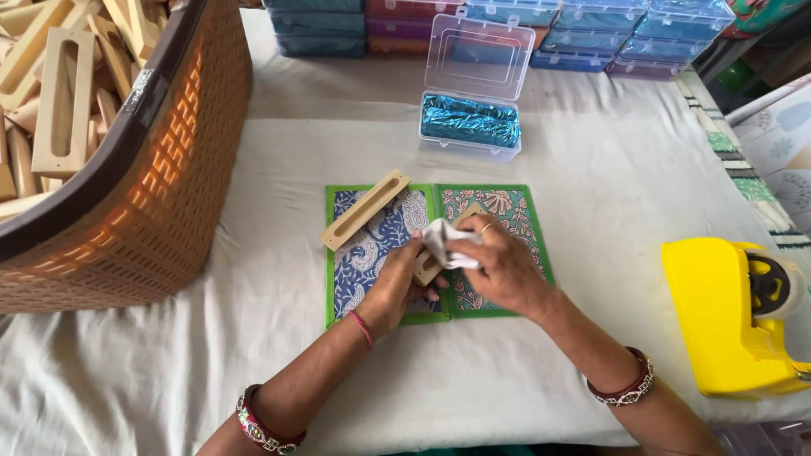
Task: The person wipes a wooden block with a white cloth, then wraps the block in a sheet of metallic foil, folds the foil around it, and places the wrapped block into an open plastic storage box. They then pick up another wooden block and begin wiping it with the cloth.
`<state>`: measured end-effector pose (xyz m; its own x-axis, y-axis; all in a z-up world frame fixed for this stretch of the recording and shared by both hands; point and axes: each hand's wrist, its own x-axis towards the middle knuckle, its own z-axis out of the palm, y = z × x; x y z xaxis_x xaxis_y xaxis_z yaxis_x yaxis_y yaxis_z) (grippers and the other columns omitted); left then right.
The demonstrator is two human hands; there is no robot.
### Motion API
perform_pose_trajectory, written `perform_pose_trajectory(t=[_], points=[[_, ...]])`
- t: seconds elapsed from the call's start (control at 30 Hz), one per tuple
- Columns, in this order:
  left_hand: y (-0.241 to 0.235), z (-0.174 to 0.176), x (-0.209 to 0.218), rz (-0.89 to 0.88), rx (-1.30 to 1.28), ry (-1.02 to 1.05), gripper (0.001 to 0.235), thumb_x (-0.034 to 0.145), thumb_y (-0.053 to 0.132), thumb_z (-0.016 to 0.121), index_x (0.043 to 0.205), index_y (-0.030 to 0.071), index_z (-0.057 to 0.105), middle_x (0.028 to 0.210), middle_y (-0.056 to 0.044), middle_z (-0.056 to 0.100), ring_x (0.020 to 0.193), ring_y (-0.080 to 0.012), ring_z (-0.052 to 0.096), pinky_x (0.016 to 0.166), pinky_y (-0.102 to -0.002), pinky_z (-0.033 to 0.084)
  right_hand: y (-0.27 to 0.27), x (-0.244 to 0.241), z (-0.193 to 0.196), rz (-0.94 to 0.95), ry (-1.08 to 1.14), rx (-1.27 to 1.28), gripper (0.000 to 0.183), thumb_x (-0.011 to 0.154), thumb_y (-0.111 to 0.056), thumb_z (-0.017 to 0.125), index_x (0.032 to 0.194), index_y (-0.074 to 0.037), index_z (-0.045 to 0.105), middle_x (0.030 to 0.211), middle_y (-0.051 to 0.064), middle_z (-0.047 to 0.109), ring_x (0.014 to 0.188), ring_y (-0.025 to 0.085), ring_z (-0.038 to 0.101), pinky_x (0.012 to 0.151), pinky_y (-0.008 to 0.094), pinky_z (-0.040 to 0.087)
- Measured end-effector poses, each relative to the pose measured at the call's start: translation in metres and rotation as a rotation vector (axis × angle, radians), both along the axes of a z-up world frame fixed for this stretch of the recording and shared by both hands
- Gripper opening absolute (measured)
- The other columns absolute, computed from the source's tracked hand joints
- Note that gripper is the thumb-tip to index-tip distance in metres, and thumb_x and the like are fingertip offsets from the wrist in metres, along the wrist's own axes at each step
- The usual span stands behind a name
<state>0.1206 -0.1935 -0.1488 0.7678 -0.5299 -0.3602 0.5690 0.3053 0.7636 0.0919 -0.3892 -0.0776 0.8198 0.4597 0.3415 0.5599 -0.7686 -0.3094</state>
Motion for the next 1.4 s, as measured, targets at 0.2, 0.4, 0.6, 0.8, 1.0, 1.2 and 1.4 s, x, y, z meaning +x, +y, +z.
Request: perform_pose_trajectory(t=[0.2,0.4,0.6,0.8,1.0,1.2,1.4], points=[[0.001,0.012,-0.003,-0.051,0.124,-0.211,0.061,0.095,0.021,0.052,0.151,-0.002,0.045,0.097,-0.010,0.070,0.075,-0.0139,0.067,0.057,-0.027,0.056,-0.041,0.025,-0.013,-0.355,-0.064,-0.181,0.030,0.079,0.001,0.071,0.104,-0.013,0.079,0.119,0.009,0.062,0.110,0.027,0.062,0.089,0.036,0.057],[-0.006,0.014,-0.005,-0.026,0.171,-0.197,0.058,0.099,0.037,0.049,0.142,-0.001,0.053,0.088,-0.009,0.069,0.067,-0.0146,0.065,0.050,-0.028,0.051,-0.023,0.011,-0.011,-0.218,-0.246,-0.188,0.036,0.070,0.009,0.067,0.096,-0.012,0.079,0.121,0.005,0.067,0.115,0.028,0.061,0.093,0.038,0.056],[-0.004,0.007,-0.007,0.106,0.236,-0.066,0.078,0.105,0.060,0.035,0.121,-0.010,0.065,0.068,-0.008,0.062,0.056,-0.0155,0.058,0.046,-0.028,0.046,0.010,-0.007,0.000,0.139,-0.053,0.034,0.035,0.065,0.010,0.065,0.093,-0.007,0.076,0.119,0.008,0.068,0.111,0.029,0.063,0.091,0.038,0.056],[-0.002,0.024,-0.008,0.040,0.218,-0.136,0.079,0.100,0.065,0.028,0.139,0.005,0.061,0.066,-0.005,0.061,0.053,-0.0114,0.053,0.046,-0.026,0.044,-0.033,0.020,-0.018,-0.138,-0.148,-0.127,0.032,0.077,0.011,0.065,0.098,-0.010,0.078,0.121,0.007,0.067,0.113,0.023,0.062,0.096,0.035,0.057],[-0.003,0.024,-0.011,0.051,0.256,-0.171,0.081,0.097,0.066,0.027,0.146,0.009,0.057,0.069,-0.003,0.062,0.055,-0.0099,0.054,0.047,-0.026,0.045,-0.006,0.002,-0.022,-0.202,-0.191,-0.242,0.029,0.073,0.007,0.070,0.092,-0.012,0.080,0.120,0.010,0.066,0.111,0.027,0.058,0.094,0.038,0.053],[-0.001,0.022,-0.010,0.109,0.283,-0.114,0.085,0.102,0.067,0.029,0.133,-0.005,0.061,0.067,-0.003,0.055,0.056,-0.0110,0.053,0.048,-0.027,0.046,0.018,-0.016,-0.005,0.091,-0.139,-0.046,0.031,0.073,0.008,0.068,0.095,-0.010,0.080,0.115,0.012,0.063,0.113,0.025,0.060,0.092,0.036,0.056],[-0.001,0.027,-0.007,0.048,0.245,-0.178,0.080,0.100,0.062,0.033,0.141,-0.001,0.058,0.069,-0.008,0.062,0.056,-0.0121,0.055,0.049,-0.027,0.046,-0.023,0.015,-0.026,-0.127,-0.087,-0.139,0.028,0.082,0.006,0.067,0.098,-0.013,0.081,0.123,0.009,0.066,0.109,0.023,0.060,0.087,0.034,0.057]])
